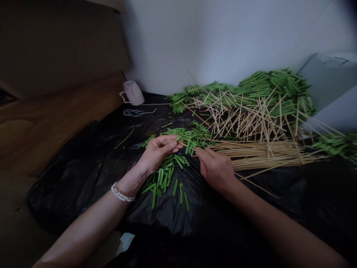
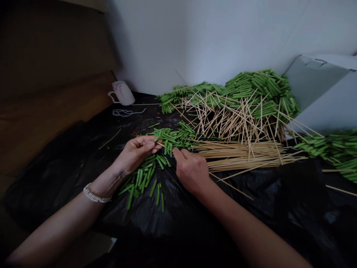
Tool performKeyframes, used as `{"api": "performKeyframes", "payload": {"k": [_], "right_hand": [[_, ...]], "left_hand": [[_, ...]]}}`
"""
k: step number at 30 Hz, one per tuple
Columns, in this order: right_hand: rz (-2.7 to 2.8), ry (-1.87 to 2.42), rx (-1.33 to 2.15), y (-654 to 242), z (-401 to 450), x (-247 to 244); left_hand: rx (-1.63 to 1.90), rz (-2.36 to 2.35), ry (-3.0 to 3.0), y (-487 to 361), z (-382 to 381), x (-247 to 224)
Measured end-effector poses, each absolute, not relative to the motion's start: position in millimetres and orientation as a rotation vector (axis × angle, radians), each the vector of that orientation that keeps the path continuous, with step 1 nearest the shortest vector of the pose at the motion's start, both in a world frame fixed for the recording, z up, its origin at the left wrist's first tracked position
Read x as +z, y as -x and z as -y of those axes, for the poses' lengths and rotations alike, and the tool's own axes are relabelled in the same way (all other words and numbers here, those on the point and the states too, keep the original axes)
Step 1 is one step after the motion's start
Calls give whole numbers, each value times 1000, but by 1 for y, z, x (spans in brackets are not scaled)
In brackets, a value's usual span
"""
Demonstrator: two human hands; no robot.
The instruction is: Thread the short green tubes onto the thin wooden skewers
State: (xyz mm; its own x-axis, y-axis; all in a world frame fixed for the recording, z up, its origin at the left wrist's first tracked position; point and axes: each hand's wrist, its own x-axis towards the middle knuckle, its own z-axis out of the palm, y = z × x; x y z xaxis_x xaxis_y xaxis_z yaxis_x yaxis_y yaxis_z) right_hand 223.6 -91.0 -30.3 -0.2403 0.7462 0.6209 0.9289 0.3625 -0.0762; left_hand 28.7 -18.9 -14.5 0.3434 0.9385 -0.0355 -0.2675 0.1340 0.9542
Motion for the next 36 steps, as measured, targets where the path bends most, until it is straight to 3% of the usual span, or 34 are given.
{"api": "performKeyframes", "payload": {"k": [20, 36], "right_hand": [[2068, 1363, -455, -222, 91, -29], [2083, 1343, -523, -224, 91, -30]], "left_hand": [[904, -730, -1043, -26, 19, -10], [946, -943, -1469, -23, 18, -14]]}}
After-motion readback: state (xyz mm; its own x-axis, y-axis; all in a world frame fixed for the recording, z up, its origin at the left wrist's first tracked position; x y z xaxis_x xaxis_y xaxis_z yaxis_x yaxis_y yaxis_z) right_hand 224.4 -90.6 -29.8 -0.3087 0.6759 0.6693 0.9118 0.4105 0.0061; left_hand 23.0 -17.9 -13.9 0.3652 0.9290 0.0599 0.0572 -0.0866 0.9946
